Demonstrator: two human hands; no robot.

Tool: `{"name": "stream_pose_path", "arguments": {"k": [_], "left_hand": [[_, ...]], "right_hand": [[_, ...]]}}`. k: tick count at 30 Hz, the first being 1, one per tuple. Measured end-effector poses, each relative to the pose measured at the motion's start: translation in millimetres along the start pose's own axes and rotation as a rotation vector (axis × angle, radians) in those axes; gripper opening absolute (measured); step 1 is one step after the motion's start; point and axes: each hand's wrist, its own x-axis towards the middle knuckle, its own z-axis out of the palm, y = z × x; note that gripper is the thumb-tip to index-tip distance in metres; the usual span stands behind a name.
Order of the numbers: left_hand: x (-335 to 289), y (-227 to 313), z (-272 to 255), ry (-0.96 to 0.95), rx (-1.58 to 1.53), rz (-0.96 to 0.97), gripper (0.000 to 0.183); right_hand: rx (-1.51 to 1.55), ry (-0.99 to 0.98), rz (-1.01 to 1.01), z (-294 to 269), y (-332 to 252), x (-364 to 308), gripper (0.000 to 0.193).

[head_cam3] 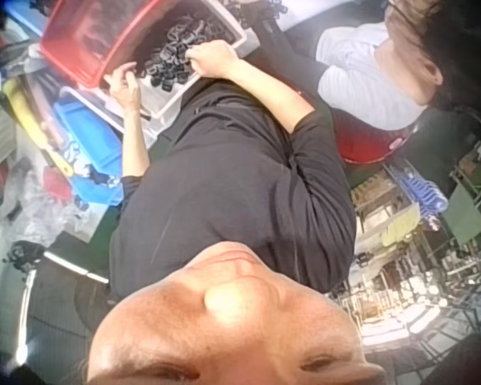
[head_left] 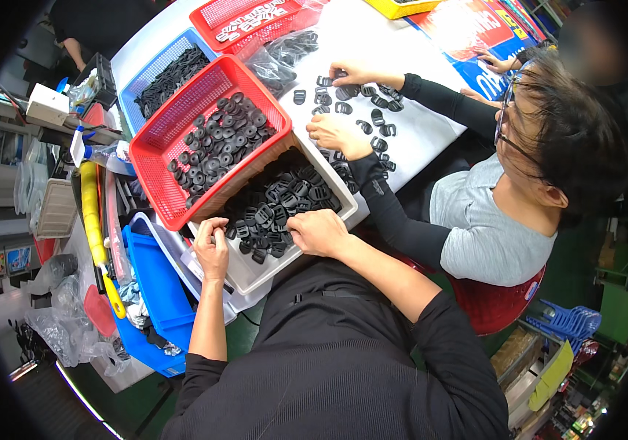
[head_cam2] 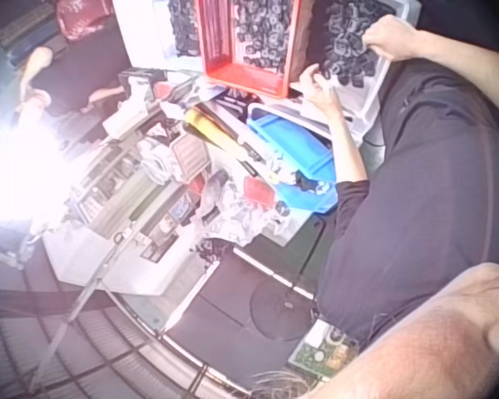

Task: The person sorts black plastic components from a white bin and places them into a plastic bag, while other people nearby perform similar sorting tasks on a table.

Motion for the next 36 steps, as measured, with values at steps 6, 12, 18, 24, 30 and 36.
{"name": "stream_pose_path", "arguments": {"k": [6, 12, 18, 24, 30, 36], "left_hand": [[-0.8, -2.2, 0.2, 0.003, 0.002, 0.017, 0.019], [-1.1, -2.6, -0.2, 0.004, 0.003, 0.022, 0.019], [-1.0, -5.1, -0.3, 0.011, -0.004, 0.019, 0.019], [-1.6, -6.2, -0.2, 0.015, -0.011, 0.013, 0.019], [-1.3, -2.5, -0.5, 0.009, -0.009, 0.008, 0.019], [-1.3, -1.3, -0.9, 0.014, 0.009, 0.006, 0.020]], "right_hand": [[0.031, -0.137, 0.105, -8.5, -5.0, 4.4, 0.019], [-0.034, -0.093, 0.126, 0.4, -3.9, 3.7, 0.019], [-0.043, -0.072, 0.121, 0.8, -4.1, 3.3, 0.019], [-0.050, -0.043, 0.102, 2.0, -3.7, 3.3, 0.018], [-0.039, -0.021, 0.100, 6.1, -0.8, 2.7, 0.017], [-0.012, -0.005, 0.104, 5.2, -1.1, 2.5, 0.016]]}}
